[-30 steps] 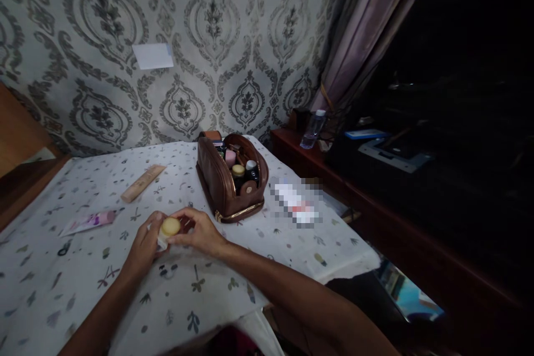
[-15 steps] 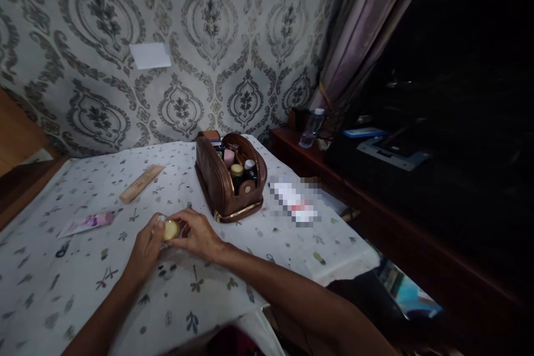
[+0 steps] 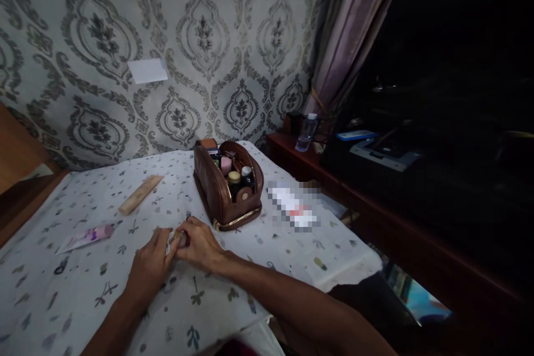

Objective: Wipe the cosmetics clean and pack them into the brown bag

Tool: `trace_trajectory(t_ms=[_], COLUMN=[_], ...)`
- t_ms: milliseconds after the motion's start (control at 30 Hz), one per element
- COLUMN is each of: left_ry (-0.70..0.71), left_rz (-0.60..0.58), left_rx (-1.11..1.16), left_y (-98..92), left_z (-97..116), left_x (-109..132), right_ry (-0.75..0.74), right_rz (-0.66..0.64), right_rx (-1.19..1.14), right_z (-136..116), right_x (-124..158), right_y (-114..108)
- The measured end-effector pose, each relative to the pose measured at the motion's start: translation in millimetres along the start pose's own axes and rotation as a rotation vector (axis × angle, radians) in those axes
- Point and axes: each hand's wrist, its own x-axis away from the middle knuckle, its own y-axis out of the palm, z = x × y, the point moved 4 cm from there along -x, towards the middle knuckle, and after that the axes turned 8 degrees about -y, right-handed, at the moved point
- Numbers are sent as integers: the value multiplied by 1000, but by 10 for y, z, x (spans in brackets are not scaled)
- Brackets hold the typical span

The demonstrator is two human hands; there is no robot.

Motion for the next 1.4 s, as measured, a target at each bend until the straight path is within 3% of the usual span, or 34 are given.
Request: trace_trajectory(t_ms=[133, 233, 300, 433, 533, 733, 867, 967, 1100, 1167, 1267, 1400], left_ry=[130, 145, 49, -286, -404, -617, -634, -649, -704, -697, -682, -695], left_rz=[77, 119, 125, 150, 168, 78, 24, -24, -102, -92, -64, -66], left_rx=[-102, -44, 62, 305, 438, 495, 532, 535, 516, 512, 499, 464], left_y=[-1, -47, -85, -155, -186, -84, 20, 70, 98, 86, 77, 111], left_z=[37, 31, -21, -172, -206, -289, -379, -413, -377, -340, -325, -388], left_x=[30, 33, 7, -66, -97, -89, -102, -105, -83, -79, -81, -85], right_ry=[35, 25, 28, 53, 40, 20, -80, -206, -231, -203, -121, -37], right_rz=[-22, -36, -50, -84, -114, -108, -78, 1, 219, 258, 187, -26], right_rx=[54, 53, 37, -19, -58, -226, -370, -414, -219, -114, 83, 328], right_z=[4, -1, -4, -28, -99, -299, -441, -535, -491, -388, -183, 0], right_x=[-3, -12, -20, -25, -18, 34, 92, 111, -14, -157, -414, -670], right_y=[4, 8, 5, -21, -62, -255, -629, -1151, -1952, -2222, -2385, -2319])
